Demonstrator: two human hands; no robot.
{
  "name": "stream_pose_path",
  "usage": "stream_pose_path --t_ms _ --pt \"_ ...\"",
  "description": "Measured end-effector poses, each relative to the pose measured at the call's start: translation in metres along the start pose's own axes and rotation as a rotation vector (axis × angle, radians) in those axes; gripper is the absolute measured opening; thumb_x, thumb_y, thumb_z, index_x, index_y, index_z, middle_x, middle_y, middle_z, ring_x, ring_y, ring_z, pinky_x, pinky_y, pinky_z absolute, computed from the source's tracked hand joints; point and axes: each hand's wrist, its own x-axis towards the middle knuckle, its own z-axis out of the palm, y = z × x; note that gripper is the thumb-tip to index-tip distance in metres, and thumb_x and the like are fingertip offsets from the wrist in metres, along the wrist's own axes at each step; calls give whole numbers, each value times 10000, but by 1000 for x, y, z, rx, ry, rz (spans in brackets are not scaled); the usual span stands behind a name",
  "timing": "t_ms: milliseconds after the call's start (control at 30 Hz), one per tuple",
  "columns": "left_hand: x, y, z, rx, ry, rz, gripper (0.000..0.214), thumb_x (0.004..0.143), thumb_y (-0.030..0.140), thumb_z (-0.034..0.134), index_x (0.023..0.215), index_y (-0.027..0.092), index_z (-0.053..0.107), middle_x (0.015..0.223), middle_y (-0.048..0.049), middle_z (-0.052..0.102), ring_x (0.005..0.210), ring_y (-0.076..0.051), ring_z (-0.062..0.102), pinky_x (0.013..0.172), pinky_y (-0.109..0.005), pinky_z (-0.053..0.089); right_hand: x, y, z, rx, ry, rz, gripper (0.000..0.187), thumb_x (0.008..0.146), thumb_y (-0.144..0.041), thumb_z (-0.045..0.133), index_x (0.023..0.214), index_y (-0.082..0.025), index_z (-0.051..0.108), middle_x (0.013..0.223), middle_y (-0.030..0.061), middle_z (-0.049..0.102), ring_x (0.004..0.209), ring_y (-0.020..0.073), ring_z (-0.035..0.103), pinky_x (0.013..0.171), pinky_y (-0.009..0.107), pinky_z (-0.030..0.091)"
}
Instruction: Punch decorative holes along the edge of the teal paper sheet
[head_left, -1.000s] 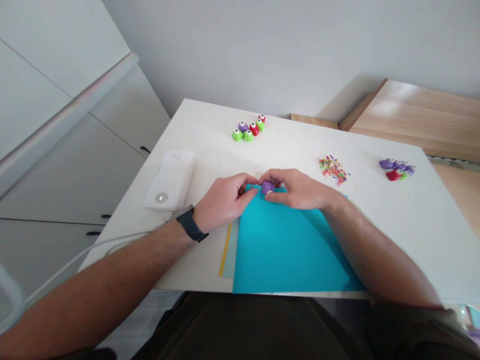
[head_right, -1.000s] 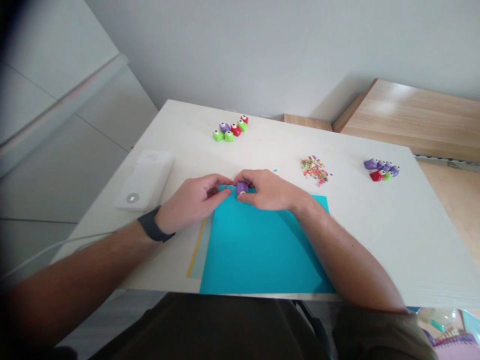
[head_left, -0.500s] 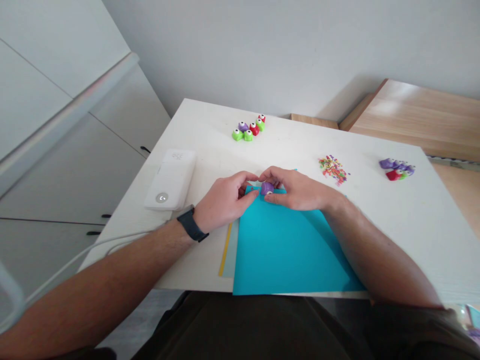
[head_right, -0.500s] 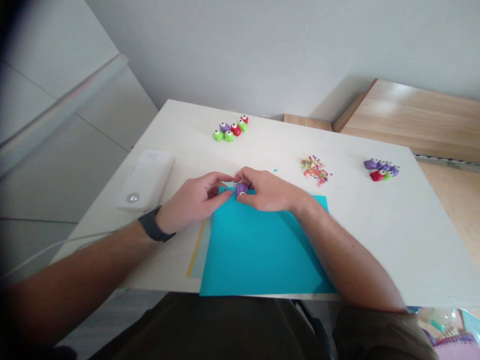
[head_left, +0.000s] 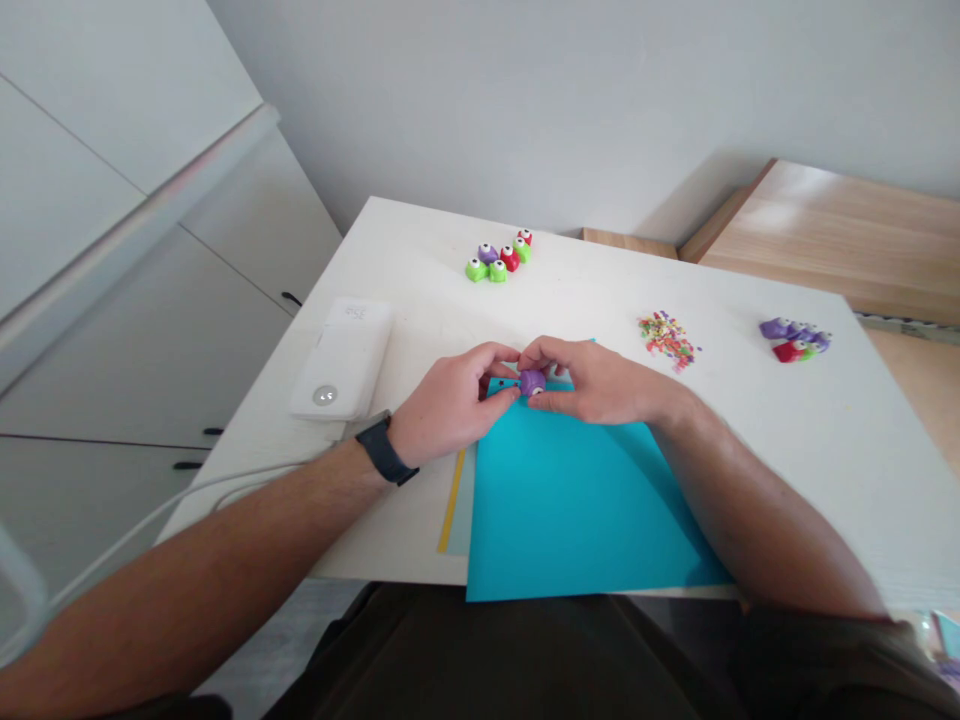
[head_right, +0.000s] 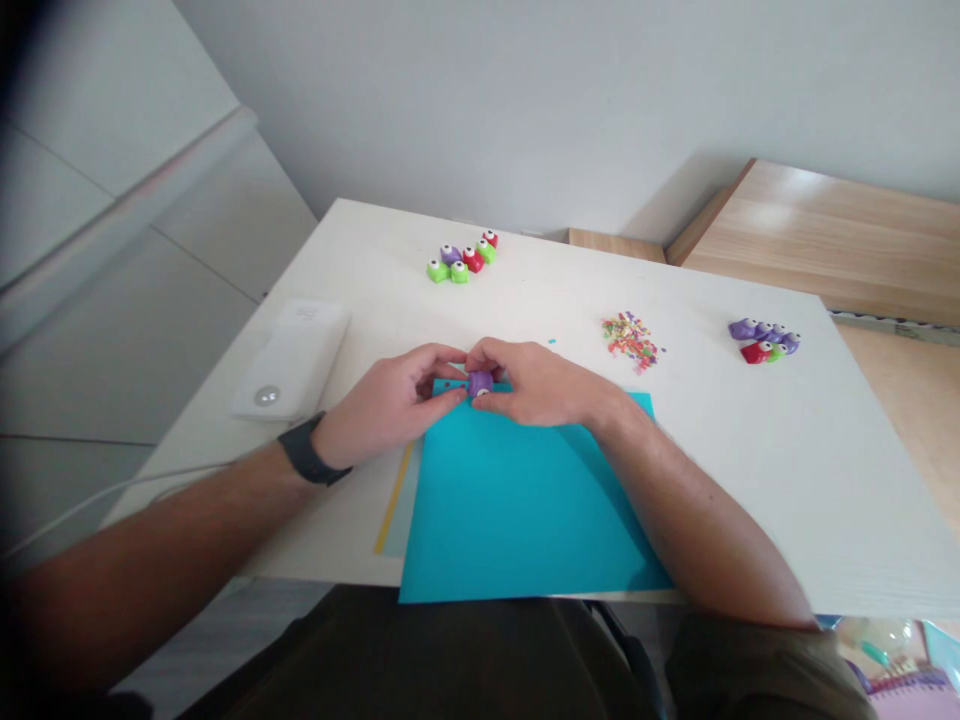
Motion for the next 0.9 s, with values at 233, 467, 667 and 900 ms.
stream_pose_path --t_ms 233,467,667,900 --pt "0 1 0 -2 -3 25 385 915 337 649 1289 243 633 1166 -38 785 973 -219 755 844 -334 594 0 -1 -3 23 41 -30 314 863 -289 737 1166 -217 691 1080 25 734 958 184 645 886 328 487" --pt "-1 2 -1 7 -17 57 451 882 333 699 1317 259 607 1207 -21 779 1140 -237 731 987 -359 562 -1 -2 -1 41 67 -5 287 868 -294 733 1138 -223 668 1072 23 738 966 182 665 881 329 497" --pt "0 2 -1 -39 -42 46 451 876 328 712 1315 269 624 1219 -19 773 1161 -243 723 987 -358 572 -1 -3 -2 33 54 -1 279 870 -302 736 1130 -226 664 1057 20 736 952 180 664 868 325 501" --pt "0 1 -1 -56 -60 61 429 904 322 708 1326 268 658 1273 -14 755 1178 -232 711 1023 -352 550 -2 -6 -4 -6 70 -7 294 882 -372 752 1126 -227 676 1069 31 728 960 188 647 874 333 496"
